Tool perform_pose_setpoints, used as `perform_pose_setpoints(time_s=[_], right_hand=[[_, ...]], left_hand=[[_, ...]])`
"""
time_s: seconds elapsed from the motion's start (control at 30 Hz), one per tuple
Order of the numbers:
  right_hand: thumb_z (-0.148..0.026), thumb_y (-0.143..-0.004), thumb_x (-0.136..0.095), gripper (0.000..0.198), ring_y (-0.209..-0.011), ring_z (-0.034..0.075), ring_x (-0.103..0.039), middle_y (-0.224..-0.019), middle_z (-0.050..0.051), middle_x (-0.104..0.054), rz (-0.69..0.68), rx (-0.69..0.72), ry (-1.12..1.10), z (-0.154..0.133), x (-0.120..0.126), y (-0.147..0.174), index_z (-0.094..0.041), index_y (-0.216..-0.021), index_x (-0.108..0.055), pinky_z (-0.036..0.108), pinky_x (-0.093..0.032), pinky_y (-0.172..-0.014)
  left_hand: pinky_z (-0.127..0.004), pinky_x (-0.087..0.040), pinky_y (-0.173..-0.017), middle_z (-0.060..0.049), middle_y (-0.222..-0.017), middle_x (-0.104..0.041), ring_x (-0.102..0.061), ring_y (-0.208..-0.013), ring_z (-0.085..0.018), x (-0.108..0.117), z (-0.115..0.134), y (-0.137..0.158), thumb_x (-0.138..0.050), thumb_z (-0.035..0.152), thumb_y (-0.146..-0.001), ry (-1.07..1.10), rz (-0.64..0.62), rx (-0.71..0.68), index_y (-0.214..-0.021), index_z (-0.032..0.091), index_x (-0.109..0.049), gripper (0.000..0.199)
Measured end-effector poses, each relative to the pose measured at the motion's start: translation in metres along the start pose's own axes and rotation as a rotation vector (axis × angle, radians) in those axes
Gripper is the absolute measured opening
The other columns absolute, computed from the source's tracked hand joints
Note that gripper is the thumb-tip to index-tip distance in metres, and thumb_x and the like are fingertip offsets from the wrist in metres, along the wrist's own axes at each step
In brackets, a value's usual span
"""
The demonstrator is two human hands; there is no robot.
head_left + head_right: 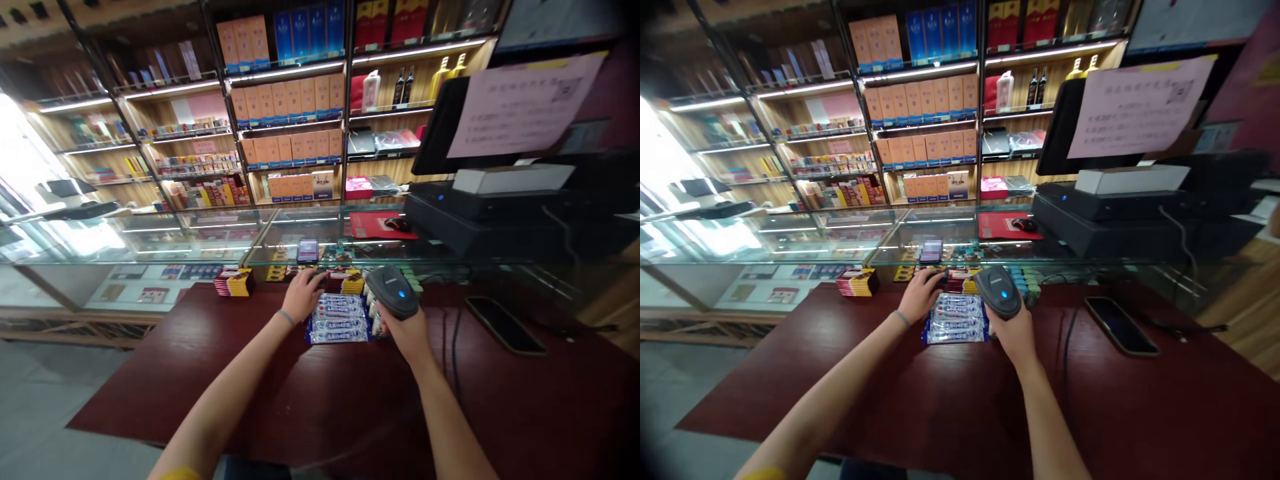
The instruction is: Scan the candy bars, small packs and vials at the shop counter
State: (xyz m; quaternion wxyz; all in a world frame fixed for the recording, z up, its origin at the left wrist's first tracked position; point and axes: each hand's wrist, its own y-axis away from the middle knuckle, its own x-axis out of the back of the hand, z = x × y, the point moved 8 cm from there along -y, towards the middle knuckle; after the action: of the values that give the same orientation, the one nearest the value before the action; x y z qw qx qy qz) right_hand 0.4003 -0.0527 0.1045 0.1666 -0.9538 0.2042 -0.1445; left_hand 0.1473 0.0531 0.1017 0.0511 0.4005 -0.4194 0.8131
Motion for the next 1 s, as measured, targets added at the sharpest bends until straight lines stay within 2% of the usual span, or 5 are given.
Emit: perform_pose_setpoints(time_s=[0.2,0.4,0.6,0.77,1.0], right_hand=[[-0.053,-0.078,-0.077,0.051,-0.043,0.020,-0.061,-0.064,0.002,-0.071,0.057,-0.135,-0.124,0.011,0.008,-0.003,-0.018,-0.114,-0.065,0.031,-0.052,-0.043],[-0.052,-0.075,-0.081,0.047,-0.041,0.017,-0.058,-0.058,0.001,-0.067,0.084,-0.156,-0.206,0.016,0.010,-0.005,-0.017,-0.103,-0.067,0.028,-0.049,-0.041],[-0.053,-0.076,-0.080,0.045,-0.042,0.017,-0.058,-0.059,0.001,-0.068,0.083,-0.154,-0.202,0.015,0.010,-0.003,-0.017,-0.100,-0.067,0.029,-0.049,-0.041],[-0.054,-0.077,-0.079,0.044,-0.042,0.018,-0.058,-0.059,0.002,-0.068,0.067,-0.130,-0.182,0.016,0.008,-0.004,-0.018,-0.099,-0.067,0.030,-0.051,-0.044],[-0.058,-0.077,-0.077,0.051,-0.047,0.023,-0.064,-0.062,0.004,-0.071,0.082,-0.090,-0.088,0.013,0.006,-0.003,-0.017,-0.107,-0.071,0.033,-0.054,-0.047]], left_hand=[[-0.061,-0.037,-0.118,-0.015,-0.147,-0.059,-0.051,-0.140,-0.039,-0.073,0.039,-0.033,-0.077,0.030,-0.086,0.002,-0.021,-0.062,-0.141,0.033,-0.062,0.058],[-0.065,-0.028,-0.121,-0.017,-0.161,-0.044,-0.038,-0.148,-0.045,-0.114,0.043,-0.043,-0.060,0.042,-0.098,-0.297,-0.328,0.072,-0.156,0.026,-0.048,0.061],[-0.063,-0.035,-0.116,-0.012,-0.154,-0.054,-0.046,-0.142,-0.040,-0.108,0.053,-0.039,-0.053,0.031,-0.101,-0.369,-0.337,0.095,-0.147,0.031,-0.056,0.046],[-0.059,-0.044,-0.108,-0.014,-0.136,-0.066,-0.058,-0.128,-0.036,-0.102,0.057,-0.042,-0.046,0.014,-0.100,-0.350,-0.319,0.051,-0.133,0.026,-0.065,0.040],[-0.044,-0.049,-0.108,-0.010,-0.133,-0.071,-0.065,-0.124,-0.028,-0.046,0.054,-0.023,-0.054,0.014,-0.097,0.003,-0.014,-0.023,-0.133,0.028,-0.065,0.041]])
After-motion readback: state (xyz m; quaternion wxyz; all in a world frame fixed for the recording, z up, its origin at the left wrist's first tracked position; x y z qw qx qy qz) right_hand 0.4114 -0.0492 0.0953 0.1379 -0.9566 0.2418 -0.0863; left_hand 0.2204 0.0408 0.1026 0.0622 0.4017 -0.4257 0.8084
